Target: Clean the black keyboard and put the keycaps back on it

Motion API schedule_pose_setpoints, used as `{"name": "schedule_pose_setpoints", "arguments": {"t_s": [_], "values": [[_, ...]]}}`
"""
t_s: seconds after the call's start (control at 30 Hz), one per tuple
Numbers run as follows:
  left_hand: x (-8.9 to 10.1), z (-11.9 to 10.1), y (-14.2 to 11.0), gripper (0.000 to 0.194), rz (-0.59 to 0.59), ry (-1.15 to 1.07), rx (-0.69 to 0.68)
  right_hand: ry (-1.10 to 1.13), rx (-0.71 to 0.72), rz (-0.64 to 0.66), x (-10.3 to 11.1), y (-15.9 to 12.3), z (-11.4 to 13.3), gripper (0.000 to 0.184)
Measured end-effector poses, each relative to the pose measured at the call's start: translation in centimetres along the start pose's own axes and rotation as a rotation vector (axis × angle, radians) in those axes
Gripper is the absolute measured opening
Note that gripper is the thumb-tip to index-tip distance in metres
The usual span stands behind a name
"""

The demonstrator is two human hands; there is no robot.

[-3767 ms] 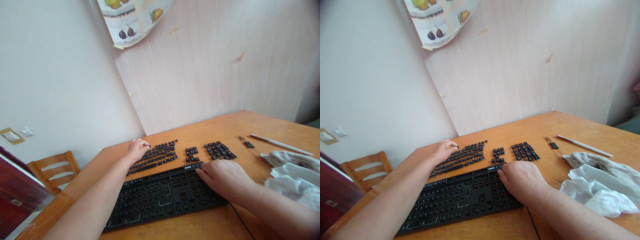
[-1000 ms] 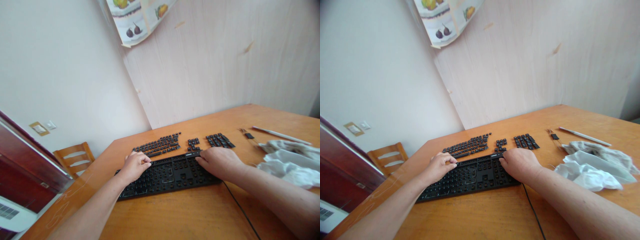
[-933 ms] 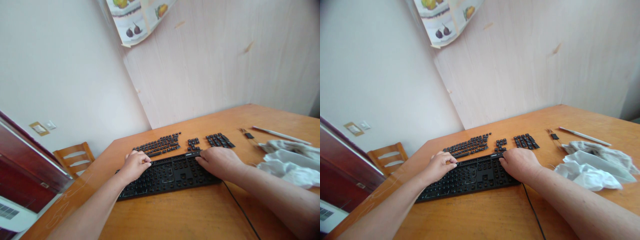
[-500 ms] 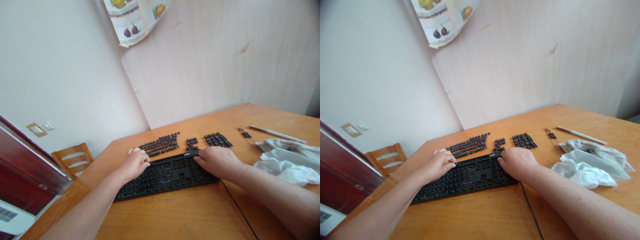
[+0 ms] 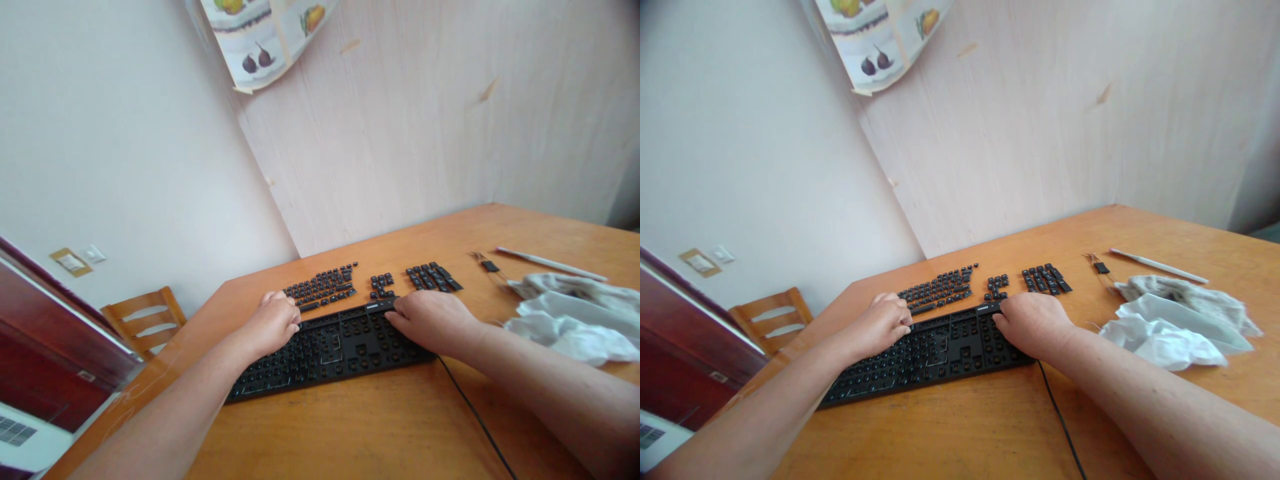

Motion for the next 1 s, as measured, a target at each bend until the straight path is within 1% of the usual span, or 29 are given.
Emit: {"name": "schedule_pose_setpoints", "arguments": {"t_s": [0.17, 0.33, 0.5, 0.6, 0.7, 0.83, 1.0], "values": [[-0.1, -0.4, -0.2, 0.016, -0.016, 0.025, -0.015, 0.002, 0.0, 0.01, -0.1, 0.0, 0.1, 0.05], [-0.2, -0.7, -0.8, 0.019, -0.085, 0.111, -0.027, -0.009, 0.008, 0.002, -0.1, 0.0, 0.1, 0.05], [-0.9, -1.1, -2.5, 0.026, -0.177, 0.189, 0.006, -0.001, 0.0, 0.019, -0.2, 0.1, 0.0, 0.051], [-1.3, -1.4, -3.7, 0.023, -0.228, 0.21, 0.02, -0.006, -0.002, 0.026, -0.2, 0.1, 0.0, 0.051], [-1.4, -1.5, -4.6, 0.021, -0.252, 0.199, 0.036, -0.011, 0.009, 0.017, -0.3, 0.1, 0.0, 0.051], [-0.9, -0.9, -5.2, 0.027, -0.263, 0.163, 0.076, -0.014, 0.025, 0.001, -0.2, 0.0, 0.0, 0.051], [0.2, 0.1, -5.7, 0.039, -0.336, 0.115, 0.124, -0.011, 0.011, 0.016, -0.3, 0.0, 0.0, 0.051]]}}
Point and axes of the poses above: each hand's wrist, its own y-axis towards the middle knuckle, its own x-axis out of the back of the hand, z = x × y, the point moved 10 cm from there along y, towards the middle knuckle, and after that the axes turned 13 degrees about x, right-handed, at the moved point
